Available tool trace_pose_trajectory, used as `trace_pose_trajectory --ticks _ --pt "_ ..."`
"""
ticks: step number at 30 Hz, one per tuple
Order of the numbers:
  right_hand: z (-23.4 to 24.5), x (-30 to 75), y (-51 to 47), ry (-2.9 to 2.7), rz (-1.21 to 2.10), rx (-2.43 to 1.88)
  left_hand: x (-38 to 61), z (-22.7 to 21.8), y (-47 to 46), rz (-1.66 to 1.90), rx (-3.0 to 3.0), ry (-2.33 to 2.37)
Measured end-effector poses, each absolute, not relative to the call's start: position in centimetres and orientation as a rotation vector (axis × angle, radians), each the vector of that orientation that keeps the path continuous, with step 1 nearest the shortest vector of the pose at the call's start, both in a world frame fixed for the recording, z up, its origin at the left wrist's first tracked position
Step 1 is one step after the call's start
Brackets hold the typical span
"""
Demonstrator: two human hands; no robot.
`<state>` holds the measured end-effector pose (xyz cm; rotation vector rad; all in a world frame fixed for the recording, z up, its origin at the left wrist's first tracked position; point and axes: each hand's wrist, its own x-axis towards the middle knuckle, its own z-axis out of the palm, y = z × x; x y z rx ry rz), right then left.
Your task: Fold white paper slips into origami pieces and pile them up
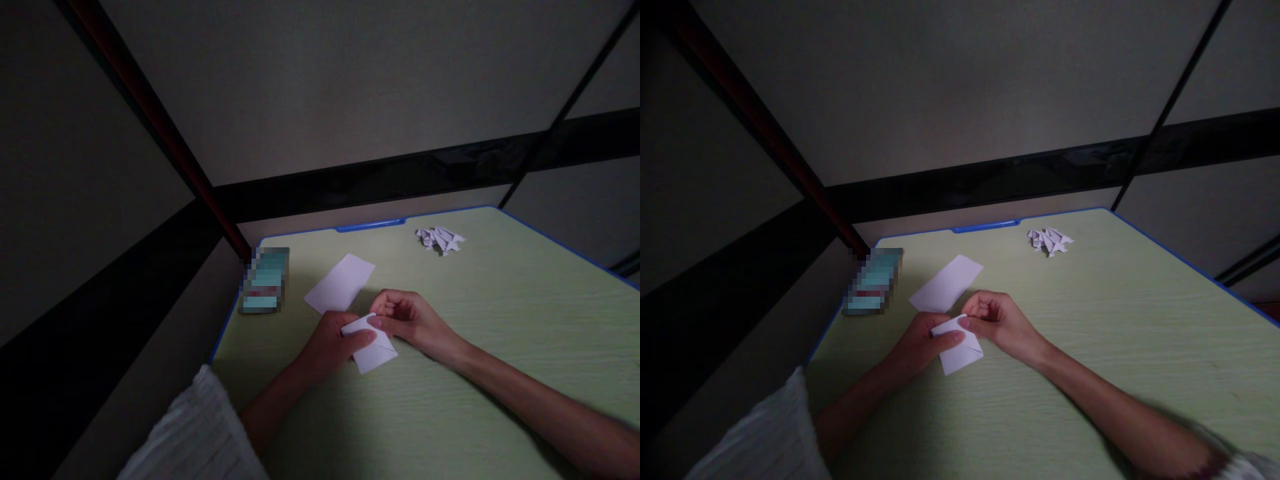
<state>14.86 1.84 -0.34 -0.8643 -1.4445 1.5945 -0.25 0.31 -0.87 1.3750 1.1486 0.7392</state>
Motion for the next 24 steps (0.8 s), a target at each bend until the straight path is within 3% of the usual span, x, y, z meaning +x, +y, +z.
trace_pose_trajectory --ticks 11,24 --pt "-0.36 14.69 1.77 -1.405 1.579 -0.934 0.45 -0.42 0.36 1.056 1.134 1.195" --pt "-0.11 14.56 1.51 -1.289 1.353 -0.912 0.48 -0.62 0.37 0.956 1.164 1.144"
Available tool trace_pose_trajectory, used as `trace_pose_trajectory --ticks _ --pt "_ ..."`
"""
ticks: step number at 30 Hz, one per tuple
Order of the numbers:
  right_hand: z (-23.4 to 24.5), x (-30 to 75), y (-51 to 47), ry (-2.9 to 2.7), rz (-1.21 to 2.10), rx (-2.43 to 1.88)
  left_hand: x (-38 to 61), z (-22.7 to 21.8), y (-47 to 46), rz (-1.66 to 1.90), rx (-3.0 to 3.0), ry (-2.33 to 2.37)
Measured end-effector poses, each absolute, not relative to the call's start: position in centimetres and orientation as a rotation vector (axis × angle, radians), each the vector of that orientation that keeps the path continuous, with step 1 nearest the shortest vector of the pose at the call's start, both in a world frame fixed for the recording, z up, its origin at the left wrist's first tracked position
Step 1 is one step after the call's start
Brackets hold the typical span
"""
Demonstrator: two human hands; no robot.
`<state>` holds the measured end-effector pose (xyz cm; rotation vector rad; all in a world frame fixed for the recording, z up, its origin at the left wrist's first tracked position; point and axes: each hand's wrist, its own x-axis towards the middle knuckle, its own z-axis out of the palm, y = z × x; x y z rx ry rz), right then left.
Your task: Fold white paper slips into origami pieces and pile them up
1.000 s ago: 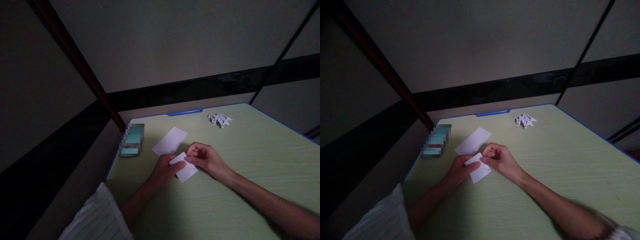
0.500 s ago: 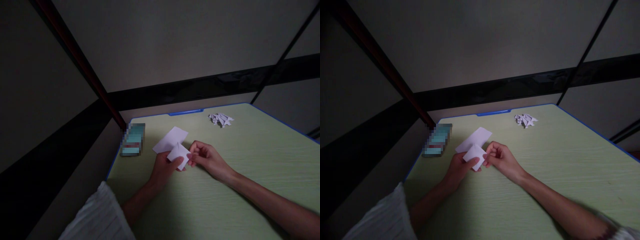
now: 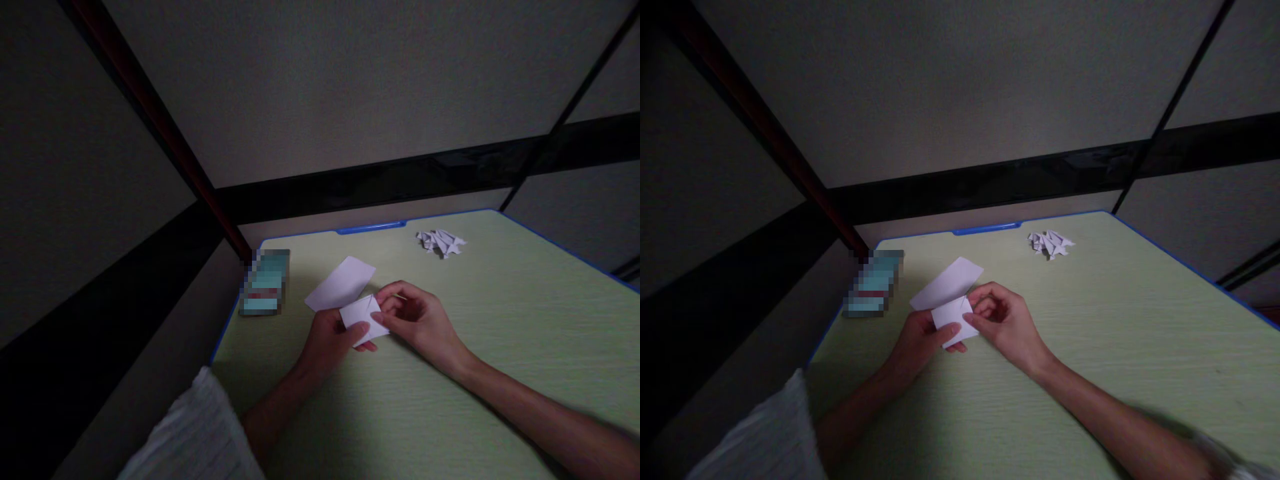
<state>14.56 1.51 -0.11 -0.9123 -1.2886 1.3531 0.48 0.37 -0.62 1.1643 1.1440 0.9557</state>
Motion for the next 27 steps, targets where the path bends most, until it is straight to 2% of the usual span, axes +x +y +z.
trace_pose_trajectory --ticks 6,14,27 --pt "-0.54 14.68 1.52 -1.364 1.282 -0.886 0.49 -0.69 0.39 0.960 1.179 1.160" --pt "-0.77 14.78 1.41 -1.563 0.936 -0.856 0.63 -0.77 0.44 0.976 1.147 1.176" --pt "-0.24 14.87 1.29 -1.678 0.793 -0.933 0.92 -0.97 0.30 0.992 1.164 1.208"
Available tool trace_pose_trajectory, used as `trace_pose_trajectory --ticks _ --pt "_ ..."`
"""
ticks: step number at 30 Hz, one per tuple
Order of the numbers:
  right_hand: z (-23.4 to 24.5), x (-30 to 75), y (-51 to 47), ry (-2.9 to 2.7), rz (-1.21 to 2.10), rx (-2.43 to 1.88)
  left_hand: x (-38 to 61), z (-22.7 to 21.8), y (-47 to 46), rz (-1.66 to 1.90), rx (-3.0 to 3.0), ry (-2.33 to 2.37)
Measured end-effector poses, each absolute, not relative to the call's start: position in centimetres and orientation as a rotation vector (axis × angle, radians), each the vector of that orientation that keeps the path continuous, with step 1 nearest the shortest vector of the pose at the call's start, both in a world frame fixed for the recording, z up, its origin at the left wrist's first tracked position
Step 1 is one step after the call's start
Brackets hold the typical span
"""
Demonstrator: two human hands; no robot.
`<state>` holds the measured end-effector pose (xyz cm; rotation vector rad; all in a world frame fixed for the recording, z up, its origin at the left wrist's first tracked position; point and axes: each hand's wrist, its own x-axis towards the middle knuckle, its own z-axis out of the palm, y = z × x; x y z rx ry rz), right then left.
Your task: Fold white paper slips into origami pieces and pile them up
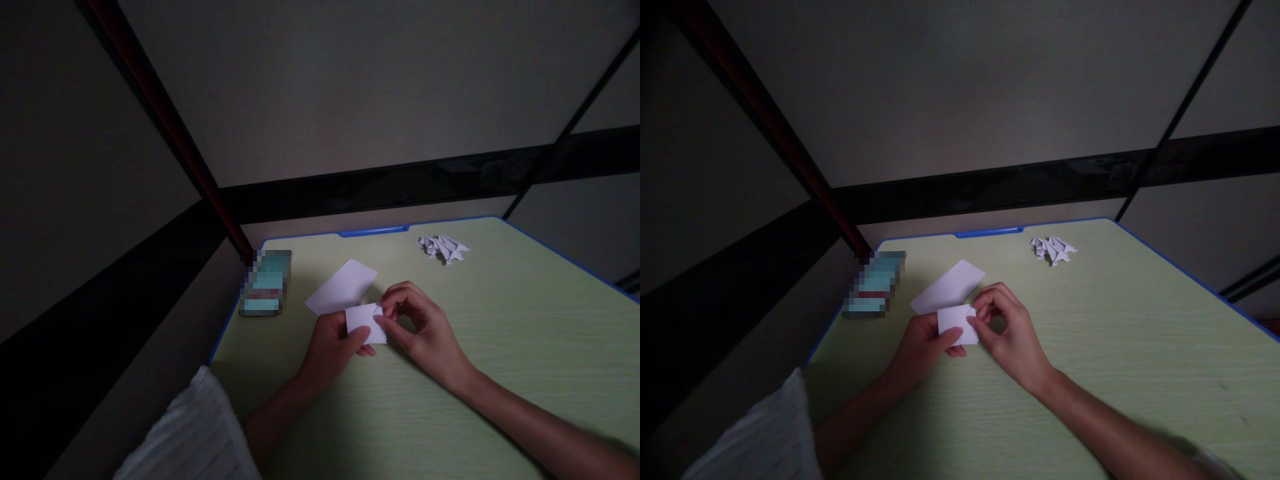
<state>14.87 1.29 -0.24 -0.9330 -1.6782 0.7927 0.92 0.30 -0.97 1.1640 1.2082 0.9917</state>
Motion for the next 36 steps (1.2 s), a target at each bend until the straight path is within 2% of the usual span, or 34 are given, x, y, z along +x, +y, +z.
trace_pose_trajectory --ticks 22,31,36 --pt "-0.62 14.91 1.34 -1.694 0.801 -1.035 0.97 -1.13 -0.18 0.993 1.276 1.286" --pt "-0.83 14.81 1.82 -1.496 1.098 -1.078 0.90 -1.16 -0.31 1.004 1.304 1.291" --pt "-0.45 14.68 1.61 -1.501 1.111 -1.034 0.95 -0.94 -0.21 1.006 1.267 1.298"
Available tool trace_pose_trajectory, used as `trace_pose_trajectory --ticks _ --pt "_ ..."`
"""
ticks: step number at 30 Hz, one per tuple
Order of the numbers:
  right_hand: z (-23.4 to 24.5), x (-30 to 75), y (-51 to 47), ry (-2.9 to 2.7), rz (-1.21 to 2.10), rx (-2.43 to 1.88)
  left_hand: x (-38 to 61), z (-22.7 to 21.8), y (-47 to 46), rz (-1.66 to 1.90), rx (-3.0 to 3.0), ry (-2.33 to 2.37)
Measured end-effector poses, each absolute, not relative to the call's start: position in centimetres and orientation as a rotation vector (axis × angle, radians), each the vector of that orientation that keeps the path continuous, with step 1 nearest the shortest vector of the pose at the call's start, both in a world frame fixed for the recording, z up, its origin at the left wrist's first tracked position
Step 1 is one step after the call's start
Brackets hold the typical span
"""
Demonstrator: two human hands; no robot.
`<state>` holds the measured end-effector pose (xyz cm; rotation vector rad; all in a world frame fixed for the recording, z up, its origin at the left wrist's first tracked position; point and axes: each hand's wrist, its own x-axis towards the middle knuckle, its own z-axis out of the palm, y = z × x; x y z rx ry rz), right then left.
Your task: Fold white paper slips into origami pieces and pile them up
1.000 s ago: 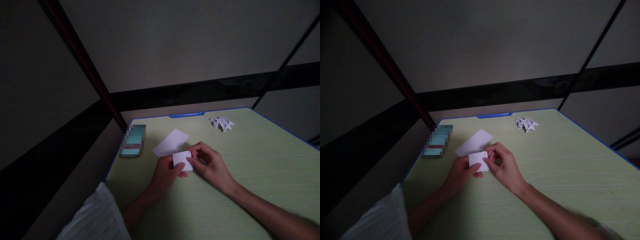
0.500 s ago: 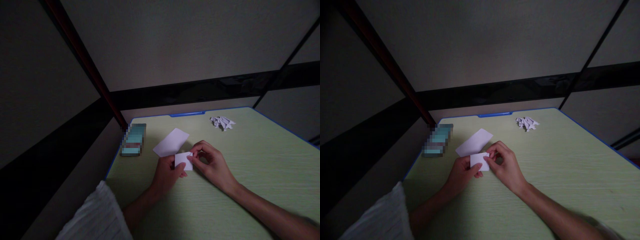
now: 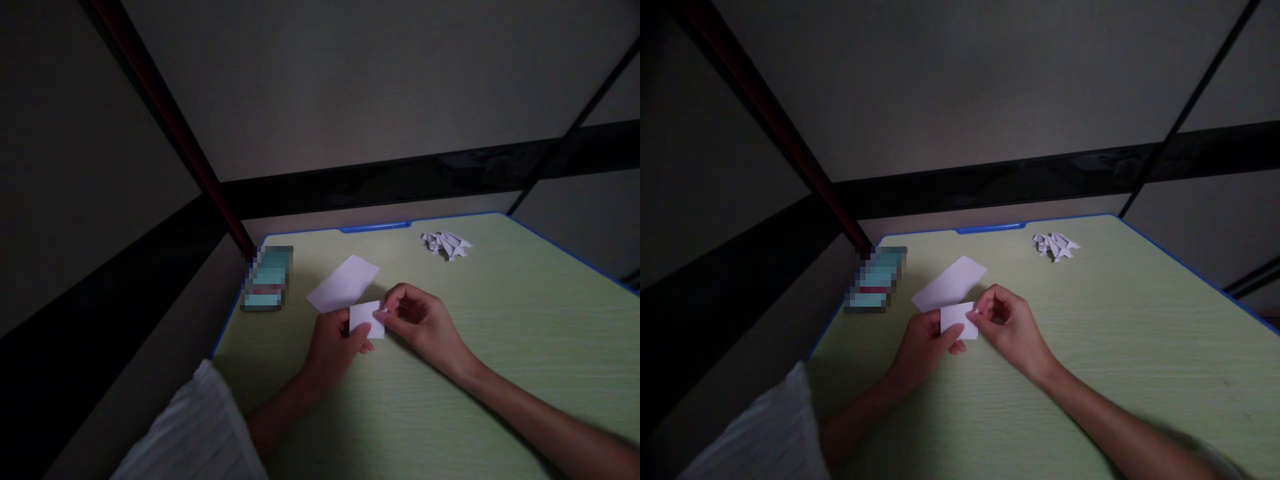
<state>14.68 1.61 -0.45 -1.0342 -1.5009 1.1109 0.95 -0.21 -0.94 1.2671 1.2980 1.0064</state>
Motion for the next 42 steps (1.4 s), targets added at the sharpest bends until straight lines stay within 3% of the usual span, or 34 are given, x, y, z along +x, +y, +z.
trace_pose_trajectory --ticks 12,42 --pt "-0.7 14.9 1.4 -1.613 0.953 -0.881 0.8 -0.4 -0.1 0.998 1.100 1.156" --pt "0.0 16.1 1.9 -2.020 1.009 -0.644 -0.3 -1.0 0.3 0.908 0.969 0.943"
